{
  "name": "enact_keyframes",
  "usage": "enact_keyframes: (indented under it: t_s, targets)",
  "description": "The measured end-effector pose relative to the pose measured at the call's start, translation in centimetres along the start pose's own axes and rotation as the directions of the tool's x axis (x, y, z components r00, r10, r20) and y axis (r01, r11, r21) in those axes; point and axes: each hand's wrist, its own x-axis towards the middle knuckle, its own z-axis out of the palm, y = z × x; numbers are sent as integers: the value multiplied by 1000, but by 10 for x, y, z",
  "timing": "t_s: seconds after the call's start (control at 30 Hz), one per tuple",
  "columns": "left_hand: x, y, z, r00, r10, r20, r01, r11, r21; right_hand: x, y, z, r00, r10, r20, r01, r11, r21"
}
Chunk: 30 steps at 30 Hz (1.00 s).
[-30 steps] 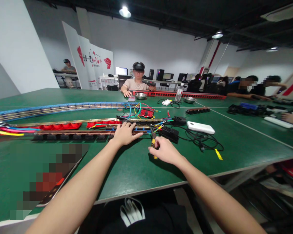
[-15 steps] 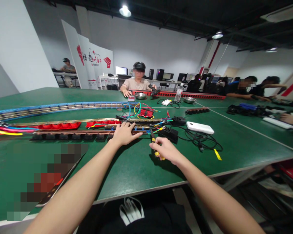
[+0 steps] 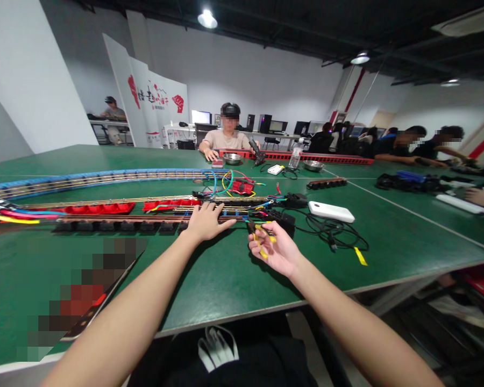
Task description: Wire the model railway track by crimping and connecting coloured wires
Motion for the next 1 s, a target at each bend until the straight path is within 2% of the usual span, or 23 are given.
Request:
enact_keyframes:
  t_s: [0.07, 0.2, 0.37, 0.5, 0.57, 0.63, 0.7, 0.77, 0.83, 0.9, 1.0]
  targets:
    - [0, 0, -1, 1000, -4, 7, 4, 1000, 5, -2, 3, -1, 1000, -17, -18, 17, 1000, -3]
    - [0, 0, -1, 1000, -1, 7, 1, 1000, 15, -7, 13, -3, 988, -123, -91, 112, 987, -119]
    - [0, -1, 0, 1000, -1, 4, 1, 1000, 11, -27, 30, -2, 964, -242, -108, 206, 941, -268]
    - [1, -1, 0, 1000, 3, 6, -3, 1000, 10, -53, 37, 6, 948, -318, 9, 294, 865, -407]
    - [1, 0, 0, 1000, 2, 10, -2, 1000, 13, -59, 29, 12, 918, -390, 68, 381, 826, -415]
    - [1, 0, 0, 1000, -1, 11, 1, 1000, 14, -53, 11, 19, 895, -432, 106, 438, 811, -388]
    - [1, 0, 0, 1000, 1, 4, -1, 1000, 14, -37, -13, 24, 928, -363, 87, 369, 861, -351]
    - [0, -1, 0, 1000, 7, -6, -7, 1000, 14, -16, -37, 25, 976, -214, 32, 209, 898, -386]
    - [0, -1, 1, 1000, 10, -14, -10, 1000, 14, 0, -53, 23, 993, -119, -22, 100, 910, -401]
    - [0, -1, 1, 1000, 8, -15, -8, 1000, 13, 8, -59, 16, 993, -106, -58, 72, 904, -422]
    - [0, 0, 1, 1000, 4, -19, -4, 1000, 14, 5, -58, 3, 995, -96, -31, 75, 905, -420]
